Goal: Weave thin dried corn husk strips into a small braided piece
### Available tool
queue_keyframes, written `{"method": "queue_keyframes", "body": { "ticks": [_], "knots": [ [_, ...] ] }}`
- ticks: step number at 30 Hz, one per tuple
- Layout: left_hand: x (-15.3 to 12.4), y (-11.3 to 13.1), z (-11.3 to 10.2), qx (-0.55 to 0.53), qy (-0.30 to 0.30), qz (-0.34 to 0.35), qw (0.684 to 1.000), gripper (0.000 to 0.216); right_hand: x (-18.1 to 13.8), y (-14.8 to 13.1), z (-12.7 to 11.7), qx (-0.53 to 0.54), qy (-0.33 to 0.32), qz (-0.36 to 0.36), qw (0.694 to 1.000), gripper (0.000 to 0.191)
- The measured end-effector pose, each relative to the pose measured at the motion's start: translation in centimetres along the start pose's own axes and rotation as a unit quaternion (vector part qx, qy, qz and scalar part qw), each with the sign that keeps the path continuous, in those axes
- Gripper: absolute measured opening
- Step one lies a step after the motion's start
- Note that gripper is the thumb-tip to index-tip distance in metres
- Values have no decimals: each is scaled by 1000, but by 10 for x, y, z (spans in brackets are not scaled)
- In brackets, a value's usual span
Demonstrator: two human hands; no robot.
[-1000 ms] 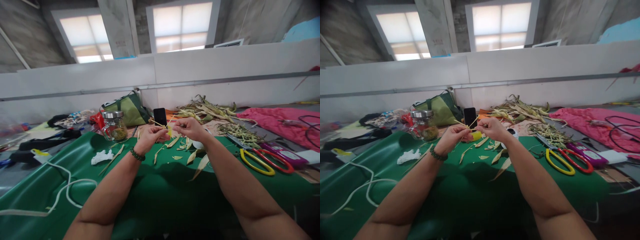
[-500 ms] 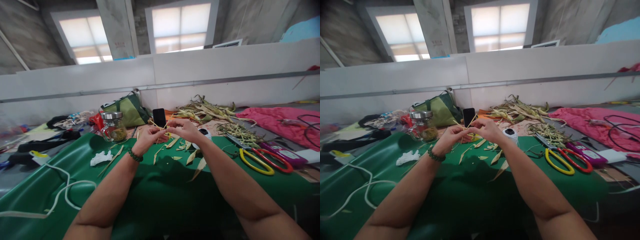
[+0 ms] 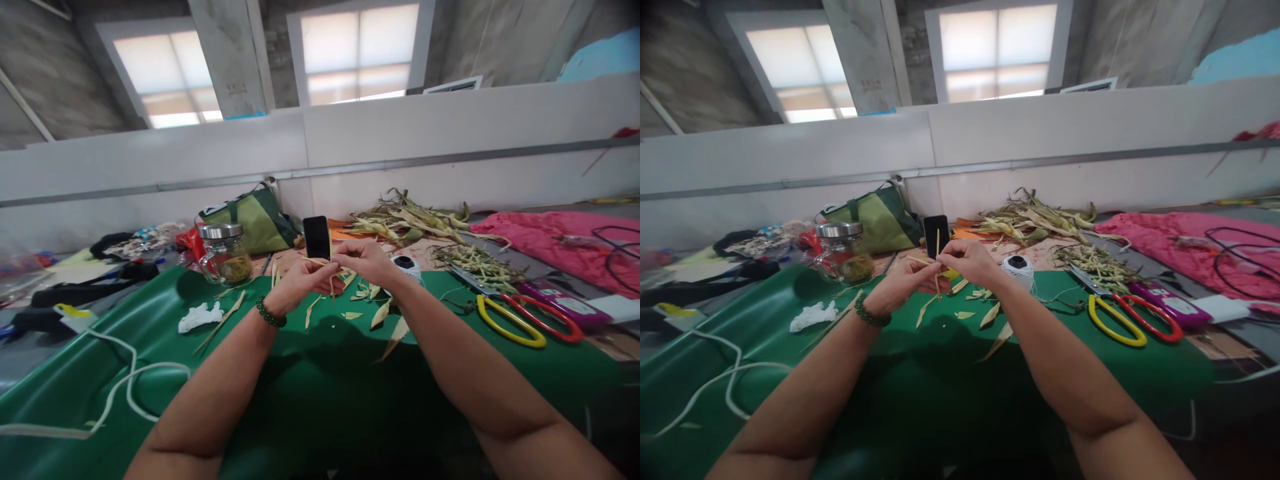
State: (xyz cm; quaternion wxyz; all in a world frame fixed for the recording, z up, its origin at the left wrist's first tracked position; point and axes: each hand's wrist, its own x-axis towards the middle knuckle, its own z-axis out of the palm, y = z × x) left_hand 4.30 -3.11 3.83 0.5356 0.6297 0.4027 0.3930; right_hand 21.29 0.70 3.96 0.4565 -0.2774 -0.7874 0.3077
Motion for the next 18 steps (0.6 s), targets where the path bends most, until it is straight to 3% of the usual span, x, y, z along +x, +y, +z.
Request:
{"method": "queue_keyframes", "body": {
  "ticks": [6, 12, 18],
  "knots": [
    [1, -4, -3, -12, -17, -10, 1000, 49, -1, -4, 0, 5, -37, 24, 999, 33],
    [1, -4, -4, -11, -40, -9, 999, 39, -1, -2, -1, 6, 46, 5, 999, 32],
    [1, -3, -3, -7, -35, -20, 999, 43, 3, 8, -6, -65, 51, 18, 996, 40]
  ]
}}
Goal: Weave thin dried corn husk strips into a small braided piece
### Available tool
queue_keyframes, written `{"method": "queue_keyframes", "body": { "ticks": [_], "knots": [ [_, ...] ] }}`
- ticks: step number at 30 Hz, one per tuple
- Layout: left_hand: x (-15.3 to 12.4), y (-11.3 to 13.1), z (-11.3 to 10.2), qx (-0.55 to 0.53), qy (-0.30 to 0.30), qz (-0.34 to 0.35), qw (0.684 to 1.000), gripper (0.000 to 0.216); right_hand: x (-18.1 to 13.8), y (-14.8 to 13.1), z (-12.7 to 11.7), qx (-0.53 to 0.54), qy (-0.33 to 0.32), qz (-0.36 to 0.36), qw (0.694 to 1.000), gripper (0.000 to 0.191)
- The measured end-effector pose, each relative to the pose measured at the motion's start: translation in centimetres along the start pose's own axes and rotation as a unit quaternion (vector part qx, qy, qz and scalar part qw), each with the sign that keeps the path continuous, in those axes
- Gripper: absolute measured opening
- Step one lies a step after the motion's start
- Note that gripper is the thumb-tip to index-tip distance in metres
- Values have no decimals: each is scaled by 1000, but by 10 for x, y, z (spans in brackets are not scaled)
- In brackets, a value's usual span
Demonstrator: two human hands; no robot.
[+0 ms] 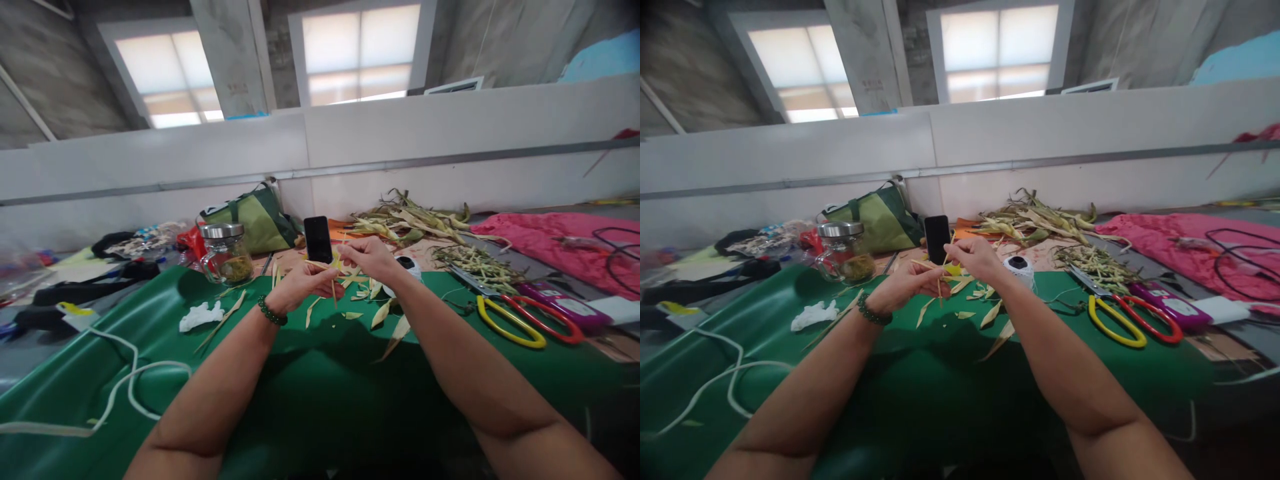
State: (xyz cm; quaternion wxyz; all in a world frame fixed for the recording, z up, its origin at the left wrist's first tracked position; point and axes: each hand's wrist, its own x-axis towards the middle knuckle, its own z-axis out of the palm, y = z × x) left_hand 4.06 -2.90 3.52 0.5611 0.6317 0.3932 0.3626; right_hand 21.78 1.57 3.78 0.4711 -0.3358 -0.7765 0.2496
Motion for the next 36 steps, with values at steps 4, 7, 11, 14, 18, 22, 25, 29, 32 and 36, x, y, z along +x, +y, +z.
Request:
{"method": "queue_keyframes", "body": {
  "ticks": [4, 7, 11, 14, 18, 22, 25, 29, 32, 36],
  "knots": [
    [2, 1, -1, -25, 52, 22, 998, 44, -6, -11, -5, -19, 145, -58, 988, 46],
    [3, 3, -4, -68, 133, 74, 986, 42, -15, -23, -2, -78, 105, -96, 987, 53],
    [3, 6, -6, -118, 167, 110, 973, 42, -19, -22, 16, -199, -31, -99, 974, 42],
    [5, 4, -3, -132, 178, 113, 969, 42, -18, -17, 30, -158, -50, -60, 984, 46],
    [7, 3, -4, -139, 236, 150, 950, 41, -23, -22, 39, -91, -59, -61, 992, 43],
    [6, 8, -15, -149, 271, 161, 937, 40, -29, -28, 42, -79, -88, -65, 991, 40],
    [1, 13, -22, -143, 232, 137, 952, 39, -25, -26, 33, -92, -98, -47, 990, 44],
    [-3, 13, -21, -106, 170, 107, 974, 40, -13, -19, 11, -61, 70, -33, 995, 49],
    [-2, 9, -11, -33, 127, 103, 986, 38, -7, -17, 3, 21, 85, -28, 996, 42],
    [-1, 6, -1, 57, 66, 121, 989, 32, -7, -17, 7, 71, -4, -15, 997, 31]
  ]
}}
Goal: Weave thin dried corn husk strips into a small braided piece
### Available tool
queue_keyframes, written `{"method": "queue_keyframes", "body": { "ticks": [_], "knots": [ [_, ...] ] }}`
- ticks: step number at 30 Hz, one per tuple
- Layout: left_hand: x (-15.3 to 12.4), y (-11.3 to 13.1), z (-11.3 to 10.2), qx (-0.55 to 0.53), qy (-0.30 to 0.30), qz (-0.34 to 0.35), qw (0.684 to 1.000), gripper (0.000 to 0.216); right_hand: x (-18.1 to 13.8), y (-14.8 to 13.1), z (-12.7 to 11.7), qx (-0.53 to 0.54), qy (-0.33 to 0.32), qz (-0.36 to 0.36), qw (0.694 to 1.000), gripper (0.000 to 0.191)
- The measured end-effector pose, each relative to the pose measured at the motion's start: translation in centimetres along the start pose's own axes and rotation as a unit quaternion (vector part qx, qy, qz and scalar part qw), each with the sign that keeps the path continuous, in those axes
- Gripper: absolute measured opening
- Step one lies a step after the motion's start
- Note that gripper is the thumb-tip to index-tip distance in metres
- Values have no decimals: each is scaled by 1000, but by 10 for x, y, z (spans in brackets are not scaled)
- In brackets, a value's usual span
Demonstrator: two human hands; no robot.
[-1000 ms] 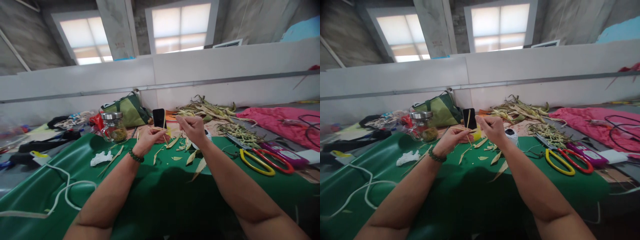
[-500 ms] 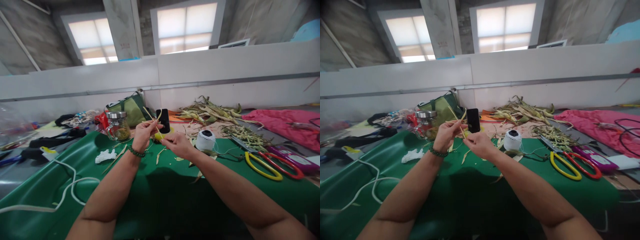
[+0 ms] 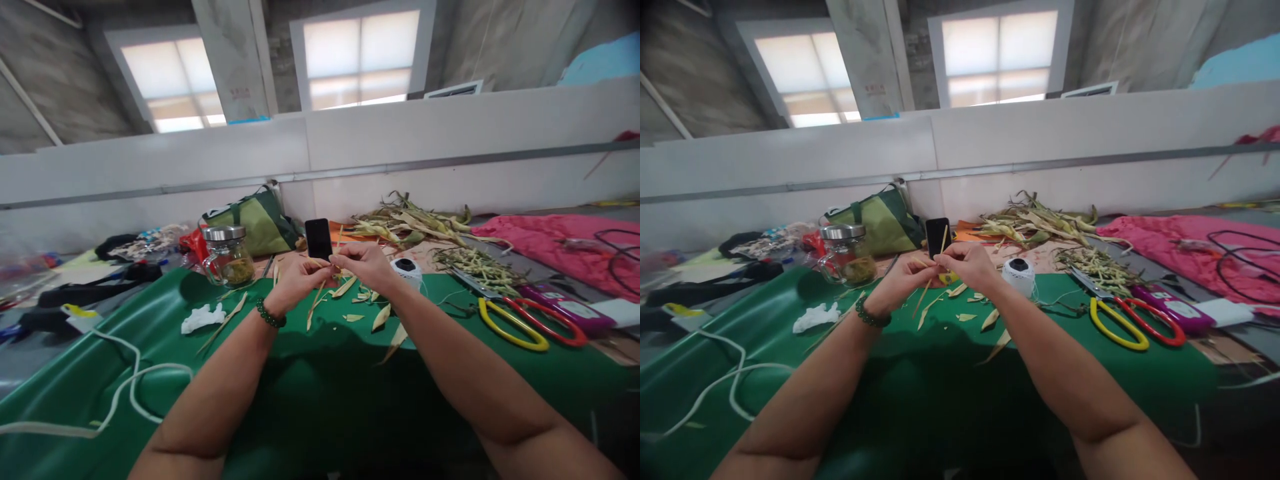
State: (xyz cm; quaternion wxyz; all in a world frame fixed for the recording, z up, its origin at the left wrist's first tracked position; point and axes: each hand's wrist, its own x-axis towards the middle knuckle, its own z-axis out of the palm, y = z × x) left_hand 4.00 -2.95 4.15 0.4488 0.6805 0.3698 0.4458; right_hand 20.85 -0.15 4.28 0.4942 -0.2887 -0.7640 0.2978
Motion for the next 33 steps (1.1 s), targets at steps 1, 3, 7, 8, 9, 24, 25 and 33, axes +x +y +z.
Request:
{"method": "queue_keyframes", "body": {
  "ticks": [1, 3, 7, 8, 9, 24, 25, 33],
  "knots": [
    [0, 0, 1, 16, -10, 8, 1000, 30, -1, 0, 2, 4, 3, 3, 1000, 30],
    [-1, 0, 0, 37, -19, 22, 999, 28, -2, 0, 3, 15, 24, 15, 999, 29],
    [-2, 1, -2, 38, -6, 29, 999, 27, -1, 2, 1, 57, 47, 41, 996, 30],
    [-2, 1, -3, 30, 2, 24, 999, 28, -1, 2, 0, 60, 36, 47, 996, 31],
    [-1, 0, -3, 21, 10, 16, 1000, 29, 0, 1, 0, 61, 20, 52, 997, 31],
    [-1, 4, -1, -276, 89, -51, 956, 36, -2, 4, 9, 58, 152, 22, 986, 20],
    [-1, 2, 1, -261, 83, -49, 960, 37, -4, 4, 12, 27, 179, 0, 983, 19],
    [-2, -5, 9, -176, 113, 7, 978, 45, -14, 1, 21, -197, 122, -177, 957, 13]
  ]
}}
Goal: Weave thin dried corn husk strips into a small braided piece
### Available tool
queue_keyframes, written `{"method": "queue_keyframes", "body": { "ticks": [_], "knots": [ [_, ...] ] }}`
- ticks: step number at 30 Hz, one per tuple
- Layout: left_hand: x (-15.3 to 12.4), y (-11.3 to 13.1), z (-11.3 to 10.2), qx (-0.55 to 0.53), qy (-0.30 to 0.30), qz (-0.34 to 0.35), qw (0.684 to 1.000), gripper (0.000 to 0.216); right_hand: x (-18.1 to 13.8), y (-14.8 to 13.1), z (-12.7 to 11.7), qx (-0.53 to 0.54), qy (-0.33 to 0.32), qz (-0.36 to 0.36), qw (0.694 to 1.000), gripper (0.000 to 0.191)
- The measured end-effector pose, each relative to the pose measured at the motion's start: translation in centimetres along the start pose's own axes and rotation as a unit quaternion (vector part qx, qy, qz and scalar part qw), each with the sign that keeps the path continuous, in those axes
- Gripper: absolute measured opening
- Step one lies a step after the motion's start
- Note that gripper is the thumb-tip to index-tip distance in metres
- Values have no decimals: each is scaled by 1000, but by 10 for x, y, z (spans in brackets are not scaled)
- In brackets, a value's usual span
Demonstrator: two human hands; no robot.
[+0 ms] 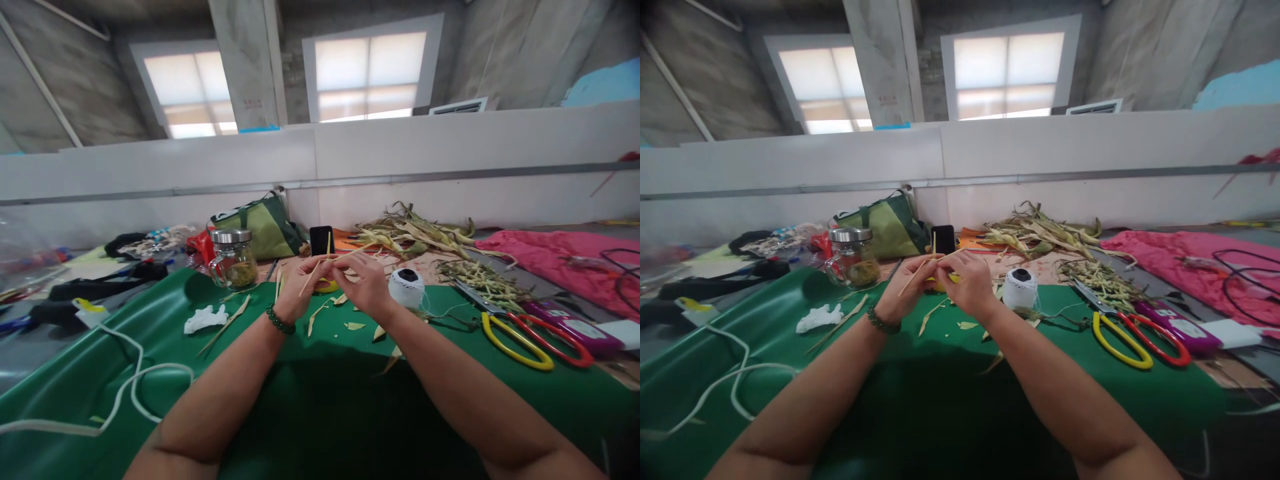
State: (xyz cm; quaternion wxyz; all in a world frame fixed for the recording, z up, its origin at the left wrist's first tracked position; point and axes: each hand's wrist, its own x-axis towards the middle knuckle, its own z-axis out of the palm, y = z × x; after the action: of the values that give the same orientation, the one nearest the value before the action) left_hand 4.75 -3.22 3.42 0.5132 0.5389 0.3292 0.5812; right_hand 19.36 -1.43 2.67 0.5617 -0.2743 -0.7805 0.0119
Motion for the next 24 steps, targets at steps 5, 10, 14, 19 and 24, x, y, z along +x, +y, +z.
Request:
{"method": "queue_keyframes", "body": {
  "ticks": [5, 10, 14, 19, 24],
  "knots": [
    [2, 6, -8, -14, -14, -11, 1000, 32, 11, 17, -12, 122, -36, 139, 982, 17],
    [2, 4, -7, 49, -34, -16, 998, 26, 17, 19, -16, 265, -96, 220, 934, 23],
    [2, 3, -3, 105, -35, 2, 994, 27, 16, 11, -14, 224, -101, 189, 951, 22],
    [-3, 10, 0, 170, -57, 40, 983, 24, 13, 4, -12, 202, -62, 195, 958, 19],
    [-3, 13, -2, 150, -113, 11, 982, 28, 14, 6, -11, 232, -2, 226, 946, 21]
  ]
}}
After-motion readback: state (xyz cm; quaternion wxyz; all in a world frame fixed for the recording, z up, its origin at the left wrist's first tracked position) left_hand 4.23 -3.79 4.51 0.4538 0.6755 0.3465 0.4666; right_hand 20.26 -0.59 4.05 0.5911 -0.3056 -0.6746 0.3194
